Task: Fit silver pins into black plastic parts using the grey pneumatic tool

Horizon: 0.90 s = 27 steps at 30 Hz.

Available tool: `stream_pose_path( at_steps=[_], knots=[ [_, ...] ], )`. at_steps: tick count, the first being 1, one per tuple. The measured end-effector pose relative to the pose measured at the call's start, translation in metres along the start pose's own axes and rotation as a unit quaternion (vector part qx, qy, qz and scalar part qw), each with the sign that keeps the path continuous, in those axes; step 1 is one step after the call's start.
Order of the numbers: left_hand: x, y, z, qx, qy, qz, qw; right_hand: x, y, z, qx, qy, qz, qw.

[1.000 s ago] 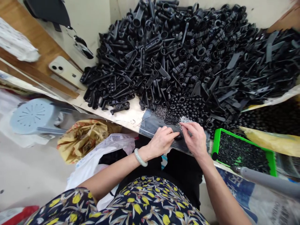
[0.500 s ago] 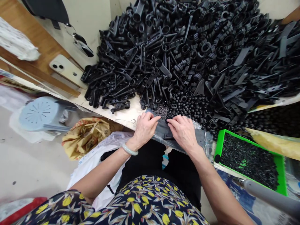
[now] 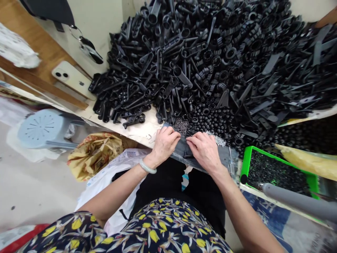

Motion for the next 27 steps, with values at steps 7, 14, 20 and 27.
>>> stream_pose_path(
  at_steps=[7,14,20,27],
  knots=[
    [0.015,-0.006,-0.003,0.033,-0.139,-0.047,0.989,0.005,0.015,0.006,-0.062,0.133,-0.022,0.989],
    [0.032,-0.008,-0.008,0.064,-0.175,-0.113,0.976,0.014,0.025,-0.005,-0.121,0.292,-0.024,0.948],
    [0.026,-0.017,0.003,0.085,-0.176,-0.101,0.976,0.019,0.014,-0.015,-0.083,0.122,0.059,0.987],
    [0.014,-0.012,-0.007,0.03,-0.219,-0.059,0.974,0.007,0.014,-0.003,-0.022,-0.066,0.132,0.989]
  ],
)
Point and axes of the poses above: each hand's wrist, its own y-axis towards the middle knuckle, its own x-axis out of the back of the hand, z = x × y, the point moved 4 cm from there along y, towards the middle knuckle, and after that the axes turned 6 degrees about x, right-handed, at the moved point
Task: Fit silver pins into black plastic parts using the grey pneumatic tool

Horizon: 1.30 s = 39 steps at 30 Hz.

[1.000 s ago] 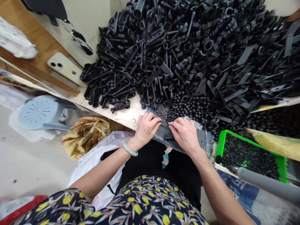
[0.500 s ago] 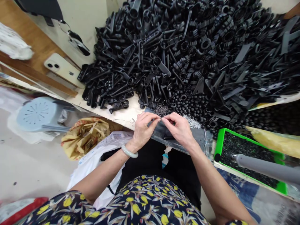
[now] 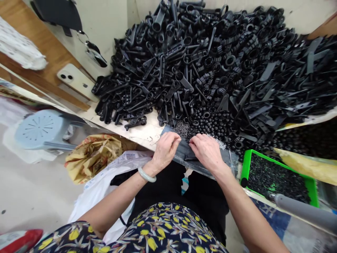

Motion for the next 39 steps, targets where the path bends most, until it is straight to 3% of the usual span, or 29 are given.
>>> stream_pose_path(
  at_steps=[2,6,9,13,18,25,28,30,34,39],
  knots=[
    [-0.001,0.0,-0.002,0.029,-0.019,0.004,0.999,0.001,0.0,0.001,0.013,-0.015,0.003,1.0],
    [-0.004,-0.009,-0.001,0.167,-0.136,0.041,0.976,0.004,0.0,-0.002,0.037,-0.011,-0.015,0.999],
    [-0.01,-0.016,-0.004,0.256,-0.271,0.075,0.925,0.01,-0.003,-0.007,0.017,0.094,-0.076,0.993],
    [-0.02,-0.02,-0.012,0.328,-0.391,0.096,0.854,0.02,-0.018,-0.005,0.005,0.295,-0.17,0.94],
    [-0.029,-0.021,-0.027,0.338,-0.427,0.085,0.834,0.023,-0.04,0.006,-0.001,0.333,-0.223,0.916],
    [-0.04,-0.03,-0.037,0.337,-0.458,0.086,0.818,0.019,-0.052,0.007,-0.024,0.432,-0.243,0.868],
    [-0.042,-0.034,-0.039,0.34,-0.468,0.085,0.811,0.014,-0.055,0.008,-0.045,0.497,-0.241,0.833],
    [-0.041,-0.036,-0.04,0.329,-0.456,0.089,0.822,0.008,-0.057,0.007,-0.073,0.554,-0.228,0.797],
    [-0.032,-0.035,-0.044,0.298,-0.408,0.131,0.853,0.003,-0.064,0.006,-0.102,0.637,-0.175,0.743],
    [-0.022,-0.034,-0.051,0.273,-0.385,0.225,0.852,0.015,-0.072,0.003,-0.09,0.64,-0.129,0.752]
  ],
)
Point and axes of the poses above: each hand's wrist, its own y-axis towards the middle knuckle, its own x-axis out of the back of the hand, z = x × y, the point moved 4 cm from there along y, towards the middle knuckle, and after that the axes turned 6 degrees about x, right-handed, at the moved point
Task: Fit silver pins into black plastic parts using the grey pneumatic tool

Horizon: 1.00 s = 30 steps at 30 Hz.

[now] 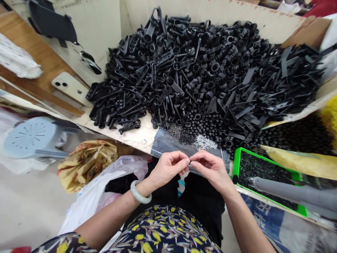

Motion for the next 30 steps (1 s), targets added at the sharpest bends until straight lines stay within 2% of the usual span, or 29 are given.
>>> stream_pose_path(
  at_steps=[4,9,14,19,25,30],
  knots=[
    [-0.003,-0.001,-0.001,-0.008,-0.014,-0.001,1.0,0.003,-0.002,0.005,0.002,-0.024,-0.013,1.0],
    [-0.006,-0.002,0.005,-0.006,-0.053,-0.038,0.998,0.003,-0.005,0.01,0.058,-0.073,-0.028,0.995],
    [-0.004,-0.004,0.01,-0.005,-0.044,-0.063,0.997,0.002,-0.005,0.019,0.126,-0.193,-0.011,0.973],
    [-0.003,-0.004,0.013,-0.001,-0.02,-0.081,0.996,0.0,-0.005,0.022,0.173,-0.253,0.012,0.952],
    [-0.004,-0.007,0.011,-0.003,0.011,-0.109,0.994,-0.002,-0.006,0.022,0.189,-0.309,0.035,0.932],
    [-0.007,-0.008,0.013,0.006,-0.012,-0.093,0.996,0.001,-0.008,0.017,0.148,-0.268,0.039,0.951]
  ],
)
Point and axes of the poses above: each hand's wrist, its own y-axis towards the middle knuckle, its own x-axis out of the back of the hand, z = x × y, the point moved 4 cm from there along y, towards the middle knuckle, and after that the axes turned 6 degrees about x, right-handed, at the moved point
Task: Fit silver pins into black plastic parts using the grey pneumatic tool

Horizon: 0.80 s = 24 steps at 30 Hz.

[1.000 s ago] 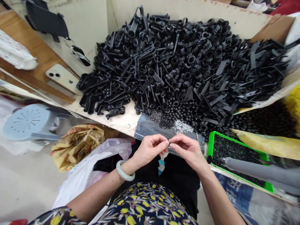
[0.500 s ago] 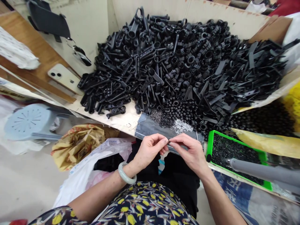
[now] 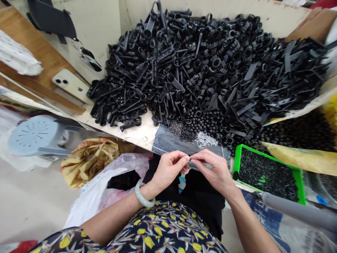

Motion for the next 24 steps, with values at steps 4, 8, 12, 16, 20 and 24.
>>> stream_pose_path(
  at_steps=[4,8,12,16,20,24],
  knots=[
    [-0.001,0.001,0.002,0.042,-0.067,0.048,0.996,0.002,-0.002,0.001,-0.011,0.034,-0.009,0.999],
    [0.0,0.002,0.0,0.076,-0.089,0.087,0.989,0.001,-0.004,0.008,-0.012,0.06,-0.027,0.998],
    [-0.004,0.002,-0.001,0.102,-0.139,0.069,0.983,-0.007,-0.009,0.009,-0.058,0.09,-0.096,0.99],
    [-0.012,0.004,0.006,0.134,-0.223,0.021,0.965,-0.018,-0.016,0.009,-0.063,0.05,-0.16,0.984],
    [-0.017,0.003,0.014,0.171,-0.289,0.019,0.942,-0.026,-0.021,0.011,-0.019,-0.031,-0.173,0.984],
    [-0.018,-0.001,0.017,0.191,-0.306,0.033,0.932,-0.028,-0.022,0.014,0.016,-0.076,-0.176,0.981]
  ],
)
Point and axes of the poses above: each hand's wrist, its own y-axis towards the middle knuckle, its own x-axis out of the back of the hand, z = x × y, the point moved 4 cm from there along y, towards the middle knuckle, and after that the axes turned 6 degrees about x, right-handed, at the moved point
